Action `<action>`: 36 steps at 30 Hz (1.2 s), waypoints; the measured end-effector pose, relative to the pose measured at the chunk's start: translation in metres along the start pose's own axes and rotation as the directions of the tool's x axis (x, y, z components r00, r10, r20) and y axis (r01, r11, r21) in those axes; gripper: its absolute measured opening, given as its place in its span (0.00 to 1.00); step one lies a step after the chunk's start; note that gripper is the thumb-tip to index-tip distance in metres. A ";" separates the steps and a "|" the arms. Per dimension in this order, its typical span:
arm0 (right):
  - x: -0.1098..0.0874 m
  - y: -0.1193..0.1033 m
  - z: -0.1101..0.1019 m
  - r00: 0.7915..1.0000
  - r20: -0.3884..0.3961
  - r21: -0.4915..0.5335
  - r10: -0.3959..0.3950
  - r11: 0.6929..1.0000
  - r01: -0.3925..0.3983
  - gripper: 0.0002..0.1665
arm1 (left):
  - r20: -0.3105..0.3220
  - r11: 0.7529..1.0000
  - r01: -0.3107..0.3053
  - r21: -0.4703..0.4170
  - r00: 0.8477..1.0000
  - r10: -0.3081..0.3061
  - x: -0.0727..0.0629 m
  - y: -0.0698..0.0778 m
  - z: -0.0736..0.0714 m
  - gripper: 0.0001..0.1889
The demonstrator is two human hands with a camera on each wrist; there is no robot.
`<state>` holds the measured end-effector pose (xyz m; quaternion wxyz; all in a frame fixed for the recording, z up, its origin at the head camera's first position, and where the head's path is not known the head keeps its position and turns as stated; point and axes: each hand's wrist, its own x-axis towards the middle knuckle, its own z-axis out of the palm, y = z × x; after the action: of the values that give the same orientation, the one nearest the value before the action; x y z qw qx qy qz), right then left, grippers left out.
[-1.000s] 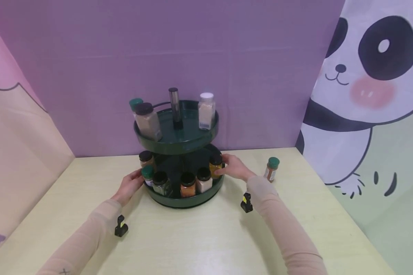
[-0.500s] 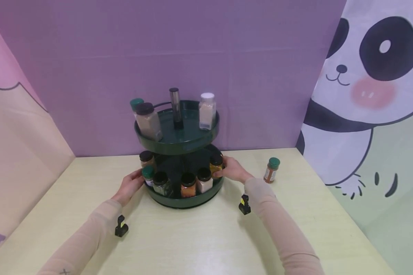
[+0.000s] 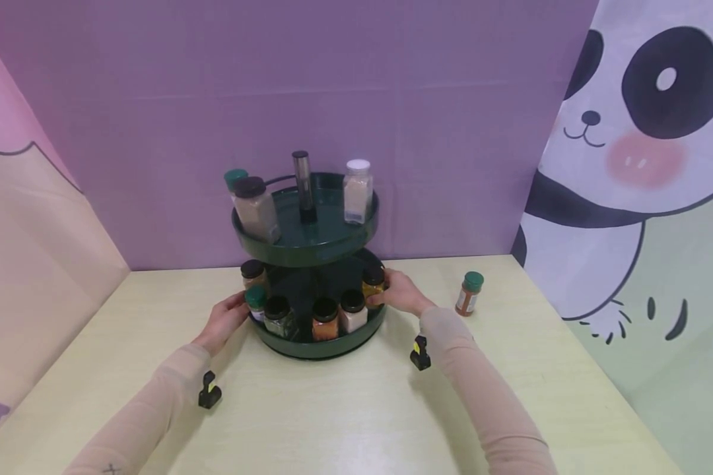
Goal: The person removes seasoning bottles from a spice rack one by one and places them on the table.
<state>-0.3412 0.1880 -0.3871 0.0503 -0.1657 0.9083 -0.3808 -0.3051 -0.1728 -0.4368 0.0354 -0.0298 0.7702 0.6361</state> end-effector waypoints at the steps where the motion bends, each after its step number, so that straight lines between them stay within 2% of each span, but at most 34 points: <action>1: 0.000 -0.001 0.000 1.000 0.000 0.000 0.002 1.000 -0.002 0.28 | 0.000 1.000 0.001 -0.009 1.000 -0.001 0.000 0.000 0.000 0.28; 4: 0.000 -0.004 -0.001 1.000 -0.003 -0.001 -0.006 1.000 0.006 0.28 | -0.002 1.000 0.001 -0.030 1.000 -0.001 0.000 0.000 0.000 0.28; 17: 0.004 -0.006 0.002 0.999 -0.020 0.005 0.025 1.000 -0.024 0.25 | 0.000 1.000 -0.003 0.002 1.000 0.003 0.001 -0.002 -0.001 0.28; 24: 0.005 -0.006 0.003 0.999 -0.045 0.011 0.030 1.000 -0.029 0.24 | -0.014 0.997 -0.080 -0.014 0.997 0.080 0.001 -0.009 -0.001 0.31; 30: 0.004 -0.006 0.004 0.998 -0.052 0.017 0.024 1.000 -0.023 0.23 | -0.005 1.000 -0.020 -0.010 1.000 0.020 0.000 -0.003 0.001 0.28; 36: 0.002 -0.007 0.004 0.997 -0.070 0.010 0.028 1.000 -0.027 0.24 | -0.012 1.000 0.003 -0.016 1.000 -0.003 -0.001 0.000 0.002 0.28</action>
<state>-0.3406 0.1798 -0.3848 0.0246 -0.1396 0.9099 -0.3898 -0.3038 -0.1712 -0.4366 0.0315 -0.0347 0.7652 0.6420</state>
